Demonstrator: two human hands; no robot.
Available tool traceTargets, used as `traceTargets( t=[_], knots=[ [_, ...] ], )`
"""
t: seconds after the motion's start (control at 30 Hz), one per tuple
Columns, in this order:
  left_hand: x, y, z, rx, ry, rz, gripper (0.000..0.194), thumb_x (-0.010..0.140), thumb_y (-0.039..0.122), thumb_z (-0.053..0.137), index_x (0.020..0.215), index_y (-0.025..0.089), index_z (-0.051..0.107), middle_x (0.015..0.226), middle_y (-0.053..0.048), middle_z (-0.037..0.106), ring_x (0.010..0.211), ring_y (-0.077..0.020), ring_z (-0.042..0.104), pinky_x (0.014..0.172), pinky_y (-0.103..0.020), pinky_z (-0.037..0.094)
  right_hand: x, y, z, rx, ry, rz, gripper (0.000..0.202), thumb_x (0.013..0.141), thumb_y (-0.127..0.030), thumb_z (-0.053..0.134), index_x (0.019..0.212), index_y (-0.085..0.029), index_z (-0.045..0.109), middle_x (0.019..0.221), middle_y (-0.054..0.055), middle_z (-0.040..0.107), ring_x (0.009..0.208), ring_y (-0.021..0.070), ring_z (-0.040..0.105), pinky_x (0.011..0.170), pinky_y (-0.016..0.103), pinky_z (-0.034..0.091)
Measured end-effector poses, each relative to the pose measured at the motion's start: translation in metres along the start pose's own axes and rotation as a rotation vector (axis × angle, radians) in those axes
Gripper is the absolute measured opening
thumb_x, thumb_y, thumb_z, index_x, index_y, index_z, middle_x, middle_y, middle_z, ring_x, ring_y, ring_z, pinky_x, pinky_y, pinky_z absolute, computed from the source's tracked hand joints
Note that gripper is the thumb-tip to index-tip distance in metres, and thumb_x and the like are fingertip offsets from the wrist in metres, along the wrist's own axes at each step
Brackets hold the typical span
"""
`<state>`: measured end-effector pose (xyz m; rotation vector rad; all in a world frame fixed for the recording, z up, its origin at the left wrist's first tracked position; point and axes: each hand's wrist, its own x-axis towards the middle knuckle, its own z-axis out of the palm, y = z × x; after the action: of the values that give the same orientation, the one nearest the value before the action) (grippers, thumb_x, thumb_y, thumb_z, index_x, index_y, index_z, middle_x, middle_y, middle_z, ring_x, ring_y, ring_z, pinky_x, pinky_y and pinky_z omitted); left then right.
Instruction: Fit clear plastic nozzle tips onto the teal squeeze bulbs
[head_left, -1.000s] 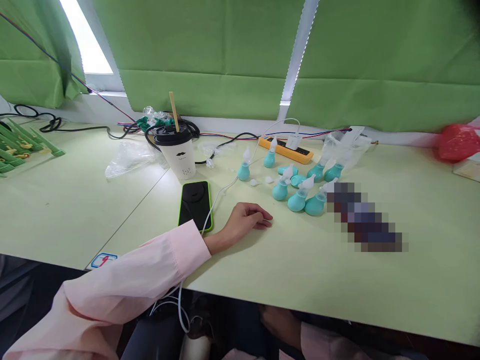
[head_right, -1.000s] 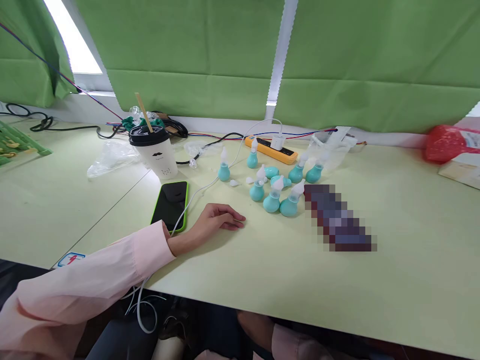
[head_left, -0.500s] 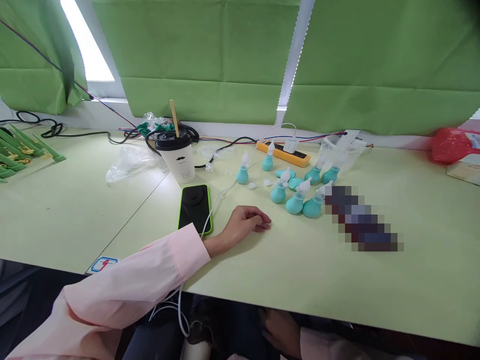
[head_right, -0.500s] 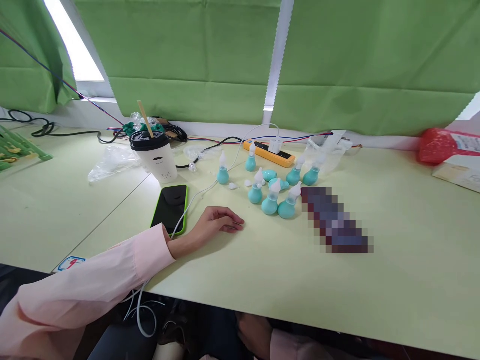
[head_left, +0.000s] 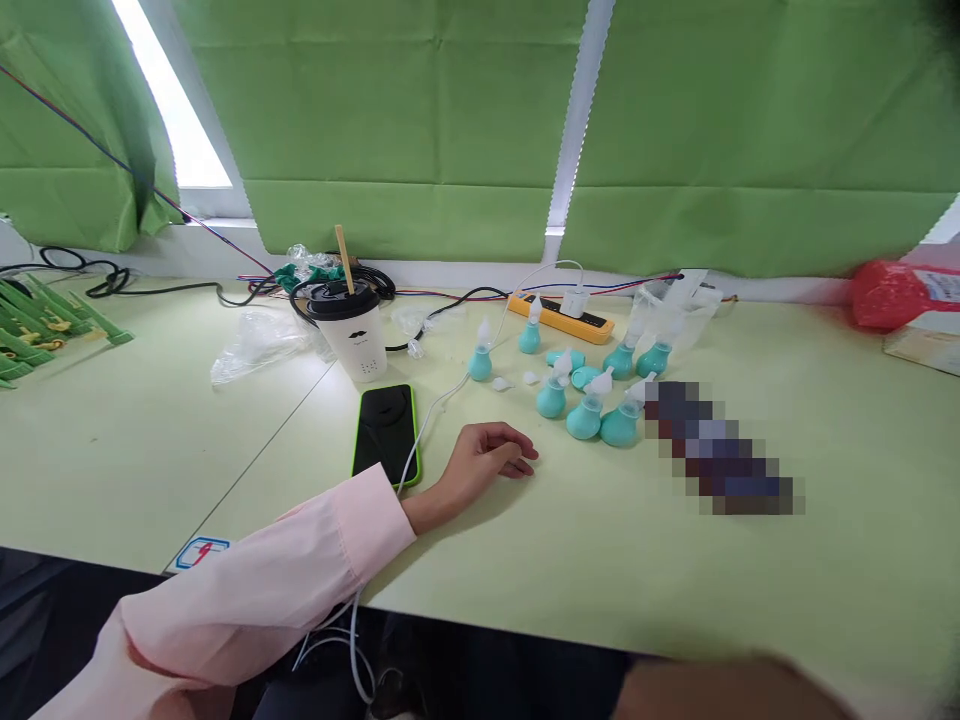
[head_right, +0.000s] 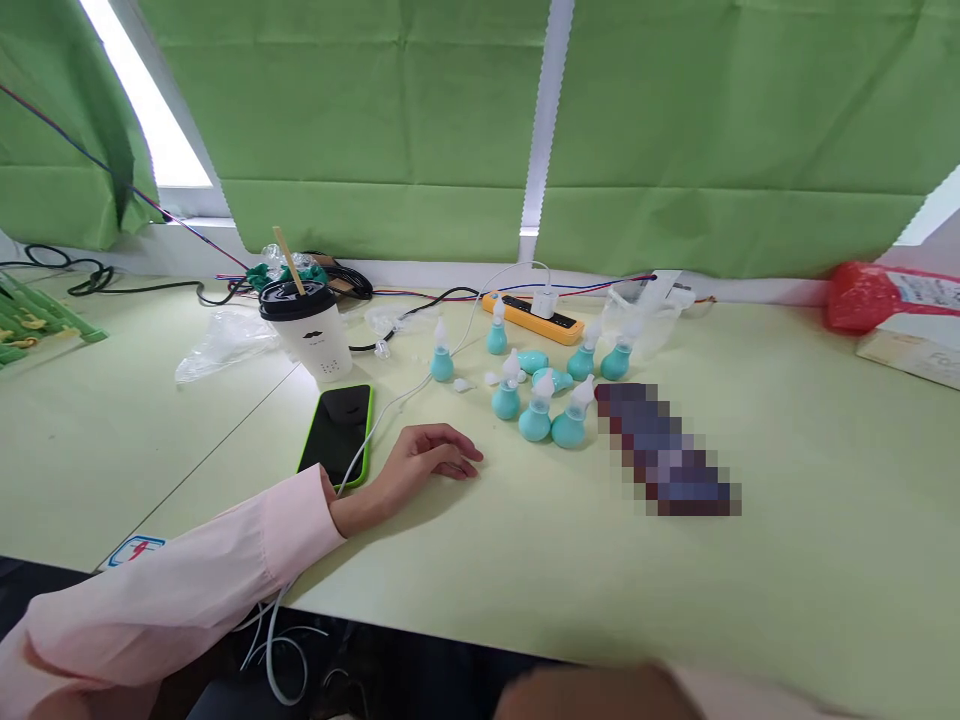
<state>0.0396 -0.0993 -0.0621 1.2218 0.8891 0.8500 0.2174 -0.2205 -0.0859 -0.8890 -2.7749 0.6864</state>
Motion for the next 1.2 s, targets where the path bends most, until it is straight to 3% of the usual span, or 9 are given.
traceTargets(
  t=[0.1,0.13,0.23,0.3,0.47,0.67,0.77,1.0,1.2],
  knots=[
    [-0.003,0.001,-0.001,-0.032,-0.016,0.07,0.014,0.067,0.02,0.05,0.07,0.009,0.058,0.067,-0.006,0.062,0.056,-0.0119,0.057,0.057,-0.023,0.046,0.025,0.021,-0.051,0.041,0.098,-0.04,0.038,0.074,-0.035,0.054,0.111,-0.024,0.047,0.098,0.003,0.058,0.079,0.014,0.058,0.069,0.025,0.05],
    [-0.003,0.001,-0.002,-0.057,-0.03,0.079,0.015,0.068,0.021,0.049,0.07,0.009,0.058,0.064,-0.005,0.061,0.056,-0.012,0.057,0.056,-0.023,0.045,0.037,0.031,-0.06,0.061,0.292,0.002,0.036,0.075,-0.031,0.054,0.109,-0.025,0.048,0.095,0.002,0.06,0.078,0.0144,0.059,0.068,0.027,0.05],
    [-0.002,-0.001,-0.003,-0.136,-0.066,0.03,0.019,0.071,0.025,0.05,0.075,0.009,0.059,0.064,-0.005,0.061,0.058,-0.0138,0.059,0.059,-0.024,0.046,0.072,0.061,-0.061,-0.02,0.842,-0.014,0.03,0.073,-0.021,0.057,0.102,-0.026,0.051,0.094,0.003,0.061,0.081,0.0169,0.059,0.072,0.032,0.049],
    [-0.001,-0.002,-0.003,-0.142,-0.08,-0.018,0.023,0.07,0.029,0.054,0.076,0.008,0.06,0.066,-0.006,0.061,0.061,-0.0148,0.06,0.064,-0.027,0.047,0.083,0.075,-0.05,-0.066,0.954,-0.053,0.036,0.069,-0.019,0.06,0.103,-0.024,0.05,0.096,0.005,0.06,0.087,0.019,0.057,0.074,0.035,0.048],
    [0.0,-0.002,-0.002,-0.083,-0.044,-0.037,0.025,0.062,0.03,0.065,0.073,0.008,0.06,0.069,-0.005,0.061,0.063,-0.0118,0.058,0.065,-0.025,0.047,0.082,0.072,-0.038,-0.017,0.91,-0.071,0.039,0.07,-0.014,0.058,0.106,-0.023,0.046,0.1,0.005,0.059,0.093,0.0185,0.055,0.077,0.035,0.047],
    [-0.005,-0.004,0.0,0.093,0.104,0.136,0.022,0.059,0.027,0.068,0.068,0.012,0.055,0.069,-0.003,0.061,0.063,-0.0107,0.057,0.06,-0.023,0.047,0.075,0.064,-0.042,0.107,0.822,0.009,0.038,0.071,-0.019,0.057,0.108,-0.022,0.047,0.106,0.006,0.058,0.087,0.0168,0.058,0.074,0.032,0.051],
    [-0.007,-0.004,0.0,0.187,0.125,0.21,0.022,0.057,0.027,0.069,0.068,0.013,0.056,0.071,-0.002,0.059,0.065,-0.0108,0.055,0.061,-0.023,0.048,0.073,0.067,-0.038,0.048,0.86,0.01,0.039,0.07,-0.021,0.059,0.107,-0.022,0.048,0.096,0.005,0.062,0.079,0.0155,0.06,0.068,0.03,0.052],
    [-0.008,-0.004,0.0,0.163,0.01,0.239,0.028,0.053,0.024,0.072,0.07,0.013,0.054,0.071,-0.001,0.053,0.068,-0.0102,0.05,0.056,-0.02,0.044,0.072,0.07,-0.035,-0.222,0.94,-0.078,0.04,0.066,-0.023,0.064,0.102,-0.02,0.048,0.078,0.004,0.064,0.072,0.0168,0.061,0.061,0.029,0.051],
    [-0.01,0.004,0.003,-0.091,-0.089,0.088,0.026,0.06,0.02,0.068,0.072,0.013,0.045,0.071,-0.002,0.059,0.065,-0.0113,0.056,0.062,-0.025,0.045,0.074,0.07,-0.033,-0.191,1.019,-0.121,0.045,0.061,-0.016,0.065,0.103,-0.021,0.047,0.079,0.003,0.064,0.073,0.0169,0.06,0.064,0.031,0.051]
  ],
)
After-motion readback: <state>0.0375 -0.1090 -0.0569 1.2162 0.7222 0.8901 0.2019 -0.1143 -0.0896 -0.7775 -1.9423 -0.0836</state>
